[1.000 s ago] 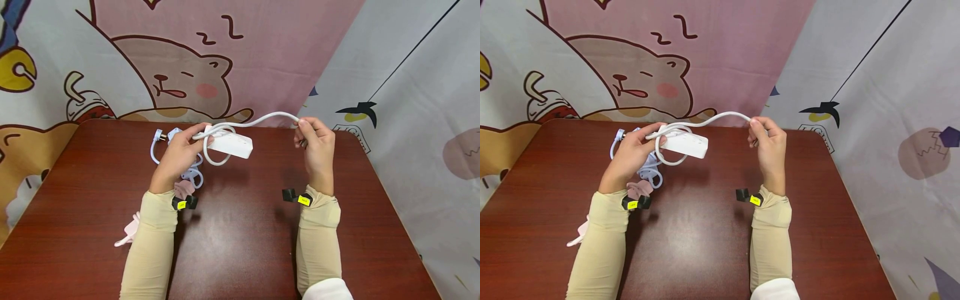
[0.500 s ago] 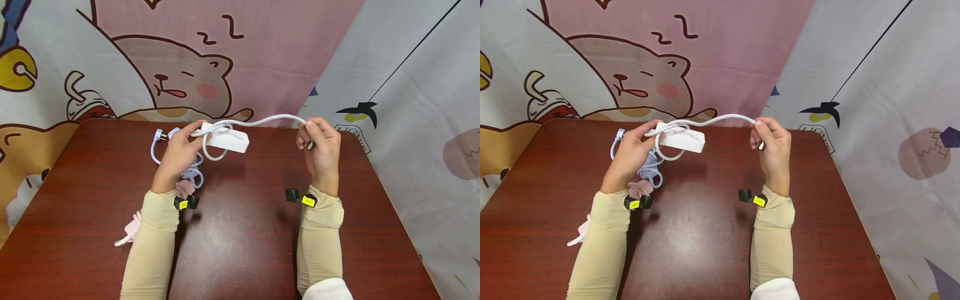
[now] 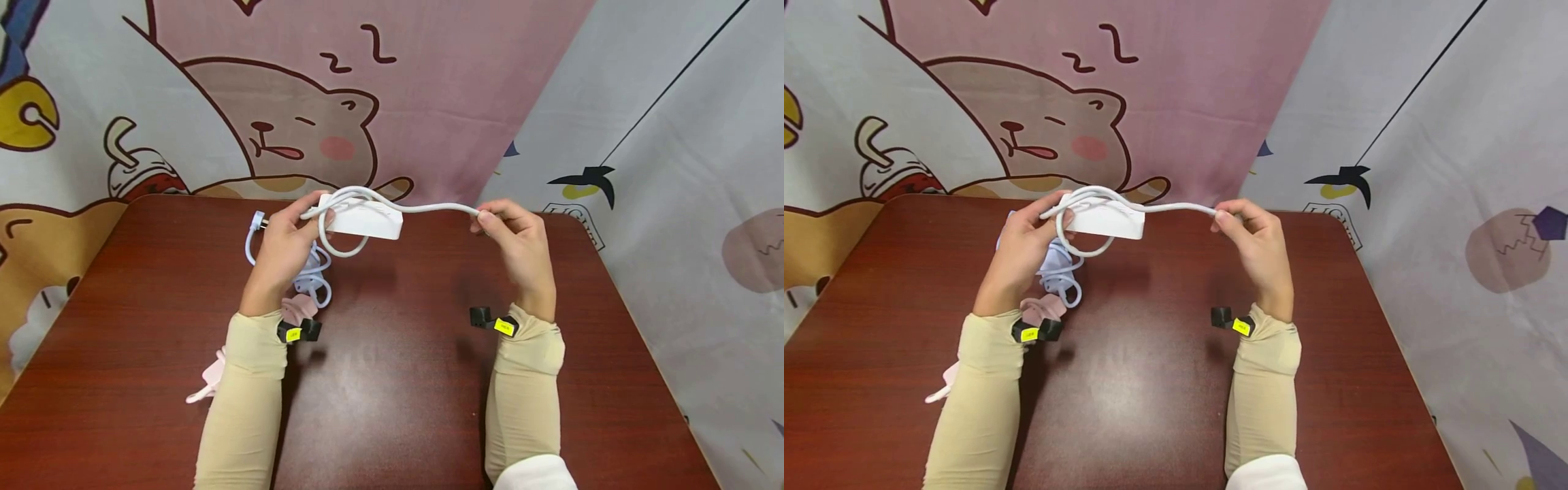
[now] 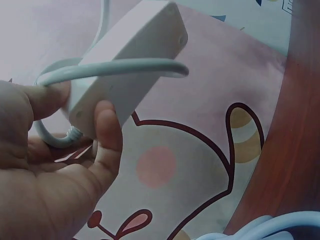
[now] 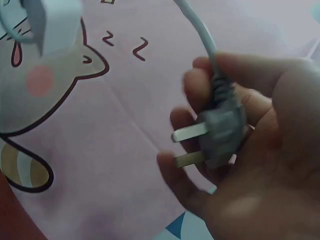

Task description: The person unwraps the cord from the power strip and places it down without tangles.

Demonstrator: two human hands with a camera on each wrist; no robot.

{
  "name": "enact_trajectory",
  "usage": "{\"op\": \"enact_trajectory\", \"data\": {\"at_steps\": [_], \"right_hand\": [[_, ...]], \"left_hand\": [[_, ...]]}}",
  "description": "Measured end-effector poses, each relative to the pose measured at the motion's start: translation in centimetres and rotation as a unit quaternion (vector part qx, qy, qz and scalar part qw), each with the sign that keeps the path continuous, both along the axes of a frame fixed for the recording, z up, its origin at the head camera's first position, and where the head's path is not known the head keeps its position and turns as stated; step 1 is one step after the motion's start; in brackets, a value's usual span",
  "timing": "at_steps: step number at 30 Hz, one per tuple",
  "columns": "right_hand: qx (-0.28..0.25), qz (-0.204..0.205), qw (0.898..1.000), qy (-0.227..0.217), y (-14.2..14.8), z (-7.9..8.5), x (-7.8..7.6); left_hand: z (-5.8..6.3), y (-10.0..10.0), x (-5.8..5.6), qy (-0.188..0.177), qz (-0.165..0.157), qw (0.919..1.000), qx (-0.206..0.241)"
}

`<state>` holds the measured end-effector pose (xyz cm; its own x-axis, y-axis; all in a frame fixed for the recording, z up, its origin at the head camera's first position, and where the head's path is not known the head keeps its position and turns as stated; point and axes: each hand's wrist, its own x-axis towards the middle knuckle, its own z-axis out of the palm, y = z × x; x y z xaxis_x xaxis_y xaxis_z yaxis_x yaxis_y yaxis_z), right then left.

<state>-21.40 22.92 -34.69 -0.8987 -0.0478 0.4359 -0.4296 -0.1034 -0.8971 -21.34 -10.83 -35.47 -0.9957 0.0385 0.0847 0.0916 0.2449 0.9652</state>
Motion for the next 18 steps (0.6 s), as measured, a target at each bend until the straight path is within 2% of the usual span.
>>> {"op": "enact_trajectory", "data": {"at_steps": [3, 8, 13, 18], "right_hand": [[0.083, -0.043, 0.996, 0.005, 0.2, -0.3, -0.4], [0.195, -0.041, 0.98, 0.022, 0.4, -1.0, -0.9], [0.255, -0.021, 0.967, -0.013, 0.2, -1.3, -1.1], [0.282, -0.024, 0.958, -0.046, -0.2, -1.2, -1.1]], "left_hand": [[0.1, -0.1, 0.1, 0.005, -0.01, 0.9998, 0.015], [0.0, 0.0, 0.0, 0.027, 0.005, 0.9994, 0.021], [0.0, 0.1, 0.0, 0.049, 0.029, 0.9973, 0.047], [-0.1, 0.3, -0.1, 0.059, 0.031, 0.9959, 0.06]]}}
